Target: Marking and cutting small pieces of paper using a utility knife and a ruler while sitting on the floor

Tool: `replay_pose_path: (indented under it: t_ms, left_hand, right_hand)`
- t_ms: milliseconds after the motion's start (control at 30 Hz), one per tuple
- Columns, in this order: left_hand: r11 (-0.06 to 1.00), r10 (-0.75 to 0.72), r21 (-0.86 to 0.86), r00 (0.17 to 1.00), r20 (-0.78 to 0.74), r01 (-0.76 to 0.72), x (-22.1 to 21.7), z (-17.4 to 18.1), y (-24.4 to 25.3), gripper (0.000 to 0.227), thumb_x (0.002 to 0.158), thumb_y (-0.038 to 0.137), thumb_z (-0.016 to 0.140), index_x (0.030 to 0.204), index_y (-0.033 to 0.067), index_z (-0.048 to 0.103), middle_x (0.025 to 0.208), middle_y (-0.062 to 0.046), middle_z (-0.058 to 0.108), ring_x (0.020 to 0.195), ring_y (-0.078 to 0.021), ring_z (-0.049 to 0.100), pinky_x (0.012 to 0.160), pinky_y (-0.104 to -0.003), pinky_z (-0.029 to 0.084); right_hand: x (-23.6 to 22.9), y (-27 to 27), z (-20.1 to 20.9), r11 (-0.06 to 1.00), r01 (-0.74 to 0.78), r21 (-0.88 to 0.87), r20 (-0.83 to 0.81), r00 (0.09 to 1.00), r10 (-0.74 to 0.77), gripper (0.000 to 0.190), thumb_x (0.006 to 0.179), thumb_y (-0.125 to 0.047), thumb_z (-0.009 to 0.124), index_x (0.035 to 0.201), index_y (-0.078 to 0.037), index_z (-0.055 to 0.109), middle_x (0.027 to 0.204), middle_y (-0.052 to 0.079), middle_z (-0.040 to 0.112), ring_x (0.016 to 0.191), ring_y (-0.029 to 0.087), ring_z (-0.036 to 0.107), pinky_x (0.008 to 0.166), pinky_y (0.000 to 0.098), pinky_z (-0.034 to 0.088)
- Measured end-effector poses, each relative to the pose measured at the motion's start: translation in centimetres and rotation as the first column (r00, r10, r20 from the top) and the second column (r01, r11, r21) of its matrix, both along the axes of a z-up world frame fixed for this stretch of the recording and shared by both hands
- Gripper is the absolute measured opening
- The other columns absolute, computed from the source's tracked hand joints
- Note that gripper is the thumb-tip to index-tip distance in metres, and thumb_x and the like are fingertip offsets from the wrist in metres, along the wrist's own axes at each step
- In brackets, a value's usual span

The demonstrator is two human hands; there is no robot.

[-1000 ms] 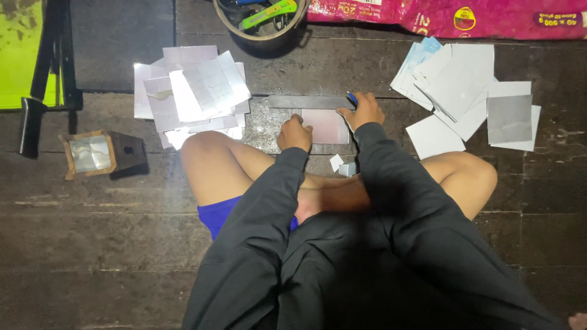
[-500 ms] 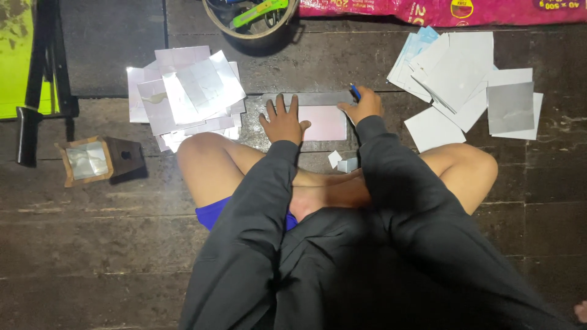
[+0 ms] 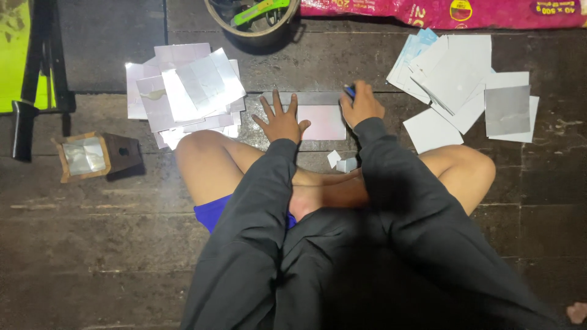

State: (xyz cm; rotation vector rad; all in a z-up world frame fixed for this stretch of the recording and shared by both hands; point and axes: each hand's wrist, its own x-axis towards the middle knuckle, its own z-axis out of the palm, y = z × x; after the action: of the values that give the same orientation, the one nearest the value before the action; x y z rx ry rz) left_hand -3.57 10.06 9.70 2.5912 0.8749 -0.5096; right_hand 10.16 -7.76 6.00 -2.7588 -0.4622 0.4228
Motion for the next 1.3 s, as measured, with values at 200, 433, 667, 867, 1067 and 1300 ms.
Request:
replay_pose_path:
  t_ms: [200,433,667,867,1067,1300]
  left_hand:
    - [0.999,0.034,-0.016,0.999,-0.006,-0.035,0.2,-0.3,0.2,0.077,0.095,0.056,0.067,0.162,0.0425,0.030,0.174,-0.006,0.001,0.158,-0.0423,-0.008,0.115,-0.079,0.009]
    - [0.998,0.054,-0.025,0.998,-0.023,-0.055,0.3,-0.4,0.2,0.078,0.096,0.050,0.069,0.162,0.0443,0.028,0.174,-0.005,-0.003,0.157,-0.0434,-0.010,0.112,-0.081,0.009]
    - [0.996,0.084,-0.031,0.996,-0.026,-0.084,0.4,-1.3,0.3,0.076,0.097,0.046,0.069,0.161,0.0474,0.028,0.174,-0.004,-0.004,0.156,-0.0455,-0.012,0.107,-0.087,0.005]
    - [0.995,0.074,-0.063,0.997,-0.017,-0.075,0.2,0.4,0.4,0.077,0.095,0.051,0.069,0.161,0.0425,0.032,0.175,-0.006,-0.001,0.157,-0.0457,-0.010,0.107,-0.088,0.004]
    - [0.995,0.085,-0.063,0.996,0.014,-0.084,0.5,-0.2,0.2,0.079,0.092,0.055,0.070,0.161,0.0404,0.033,0.174,-0.006,-0.002,0.157,-0.0450,-0.010,0.107,-0.087,0.004]
    - [0.978,0.209,-0.043,0.975,0.080,-0.206,-0.1,-2.8,-0.7,0.101,0.092,0.055,0.075,0.165,0.0258,0.013,0.170,-0.013,0.011,0.157,-0.0430,0.000,0.112,-0.082,0.009]
  right_hand:
    - [-4.6,3.9,1.6,0.902,-0.385,-0.193,0.108,0.906,0.410,0.022,0.104,-0.030,0.048,0.118,-0.019,0.061,0.098,0.008,0.066,0.086,0.036,0.075,0.075,0.0510,0.059]
    - [-3.9,7.5,-1.0,0.898,-0.395,-0.194,0.068,0.908,0.414,0.029,0.098,-0.029,0.049,0.119,-0.017,0.066,0.094,0.010,0.073,0.086,0.039,0.076,0.075,0.0517,0.060]
    - [-4.9,9.4,0.9,0.866,-0.452,-0.216,0.059,0.879,0.473,0.027,0.091,-0.019,0.062,0.116,-0.010,0.069,0.089,0.015,0.073,0.086,0.041,0.076,0.076,0.0537,0.061]
    - [-3.0,5.3,4.4,0.826,-0.429,-0.366,0.066,0.873,0.483,0.018,0.093,-0.011,0.061,0.103,-0.008,0.076,0.080,0.015,0.075,0.080,0.038,0.077,0.070,0.0513,0.061]
    - [2.3,0.0,3.6,0.744,-0.355,-0.566,0.041,0.890,0.455,0.014,0.092,-0.011,0.067,0.092,-0.006,0.080,0.081,0.017,0.078,0.074,0.039,0.076,0.061,0.0534,0.060]
    - [-1.6,8.5,5.7,0.825,-0.462,-0.326,-0.092,0.884,0.459,0.045,0.093,-0.035,0.075,0.130,-0.010,0.070,0.142,0.015,0.052,0.100,0.047,0.073,0.089,0.0623,0.059]
